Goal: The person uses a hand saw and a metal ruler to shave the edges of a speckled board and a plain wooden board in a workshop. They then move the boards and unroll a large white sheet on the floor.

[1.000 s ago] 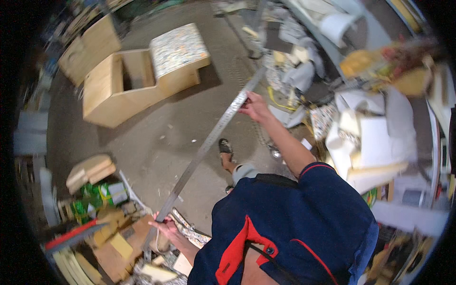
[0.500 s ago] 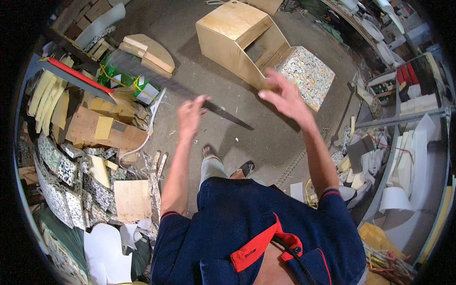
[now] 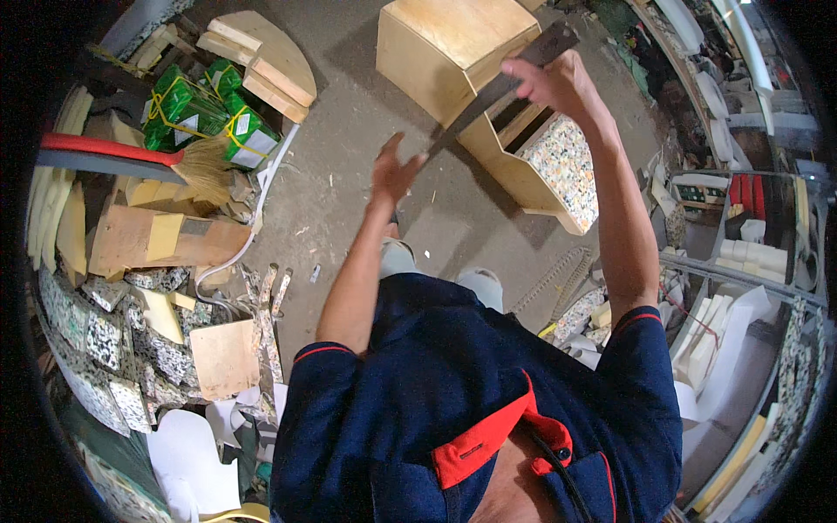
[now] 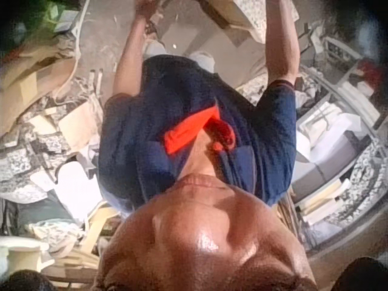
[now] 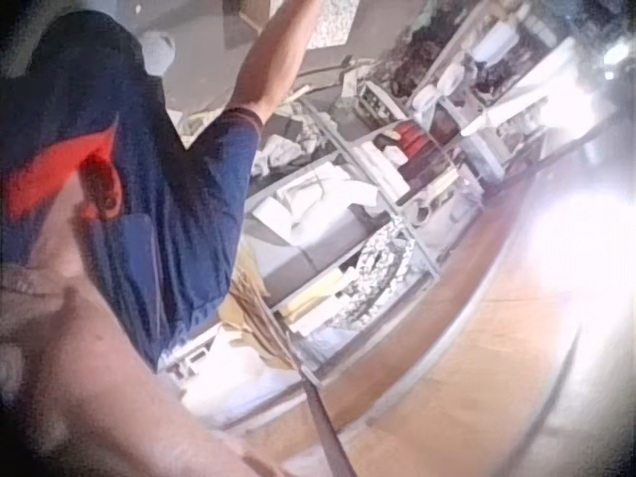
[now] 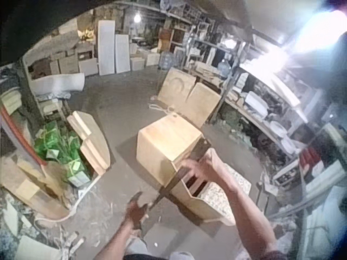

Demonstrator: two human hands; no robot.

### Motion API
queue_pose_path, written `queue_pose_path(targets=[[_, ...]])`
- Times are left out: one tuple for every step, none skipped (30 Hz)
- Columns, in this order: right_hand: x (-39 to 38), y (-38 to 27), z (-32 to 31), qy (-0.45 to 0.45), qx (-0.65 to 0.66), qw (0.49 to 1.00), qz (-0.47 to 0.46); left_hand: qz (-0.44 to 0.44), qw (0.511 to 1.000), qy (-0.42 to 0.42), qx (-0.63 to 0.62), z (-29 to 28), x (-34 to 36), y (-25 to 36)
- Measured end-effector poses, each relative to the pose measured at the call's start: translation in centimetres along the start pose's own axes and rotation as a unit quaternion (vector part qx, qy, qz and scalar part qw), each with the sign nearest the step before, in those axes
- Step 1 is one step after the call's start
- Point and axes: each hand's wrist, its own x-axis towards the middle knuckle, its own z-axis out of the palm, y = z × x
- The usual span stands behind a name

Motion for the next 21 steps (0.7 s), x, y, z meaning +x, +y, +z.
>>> queue_pose_path(targets=[[2.3, 1.6, 0.5, 0.013, 0.025, 0.999, 0.017, -0.128, 0.988, -0.070, -0.049, -1.6, -0.8, -4.5], [4.4, 3.4, 0.9, 0.025, 0.050, 0.998, 0.018, -0.202, 0.974, -0.092, -0.043, -3.1, -1.6, -9.1], [6.6, 5.1, 1.3, 0.010, 0.020, 0.998, 0.050, -0.192, 0.975, -0.095, 0.066, -5.4, -3.6, -13.7], [8.8, 6.9, 1.6, -0.009, -0.012, 0.998, 0.063, -0.222, 0.965, -0.107, 0.087, -7.8, -6.4, -18.0], [10.4, 8.7, 1.7, -0.027, -0.045, 0.996, 0.075, -0.279, 0.938, -0.128, 0.159, -10.6, -9.9, -21.9], [11.8, 10.5, 2.0, -0.033, -0.043, 0.998, 0.024, -0.339, 0.915, -0.146, 0.162, -13.9, -13.2, -25.2], [13.2, 12.0, 2.8, -0.022, -0.063, 0.995, 0.075, -0.458, 0.869, -0.166, 0.088, -17.4, -16.6, -27.8], [15.0, 13.3, 4.0, -0.011, -0.071, 0.992, 0.104, -0.469, 0.883, -0.009, 0.026, -19.8, -20.0, -29.4], [16.5, 14.4, 4.8, 0.003, -0.097, 0.981, 0.165, -0.445, 0.894, 0.049, 0.034, -20.8, -23.5, -30.0], [17.8, 15.4, 5.1, 0.027, -0.062, 0.991, 0.119, -0.555, 0.828, 0.047, 0.069, -23.6, -26.1, -30.0], [19.0, 16.2, 5.4, 0.055, -0.045, 0.992, 0.103, -0.604, 0.789, 0.012, 0.116, -26.3, -28.9, -28.7], [20.2, 16.7, 5.5, 0.086, -0.034, 0.992, 0.081, -0.622, 0.775, 0.047, 0.099, -27.2, -30.1, -27.8], [21.2, 17.2, 5.6, 0.063, -0.081, 0.991, 0.086, -0.664, 0.738, 0.074, 0.097, -27.8, -30.8, -26.7], [22.0, 17.5, 5.4, 0.040, -0.135, 0.986, 0.087, -0.665, 0.737, 0.075, 0.094, -27.7, -30.9, -25.6], [23.0, 17.8, 4.9, 0.017, -0.191, 0.977, 0.095, -0.661, 0.741, 0.079, 0.086, -27.5, -30.5, -24.6], [23.1, 18.0, 5.0, 0.068, -0.317, 0.944, -0.056, -0.657, 0.747, 0.068, 0.080, -26.8, -29.5, -23.8], [24.0, 18.1, 5.0, 0.084, -0.281, 0.956, -0.018, -0.645, 0.760, 0.055, 0.063, -25.8, -28.2, -23.2], [24.1, 18.2, 4.7, 0.089, -0.178, 0.980, 0.010, -0.649, 0.758, 0.039, 0.052, -24.8, -26.7, -22.8], [24.6, 18.3, 4.8, 0.081, -0.090, 0.990, 0.078, -0.614, 0.788, 0.038, 0.022, -23.7, -24.8, -22.6], [24.8, 18.5, 4.5, 0.095, -0.074, 0.986, 0.112, -0.596, 0.802, 0.034, 0.000, -22.4, -22.9, -22.2], [25.0, 18.6, 4.4, 0.097, -0.071, 0.985, 0.123, -0.597, 0.802, 0.025, -0.008, -21.3, -21.1, -21.8]])
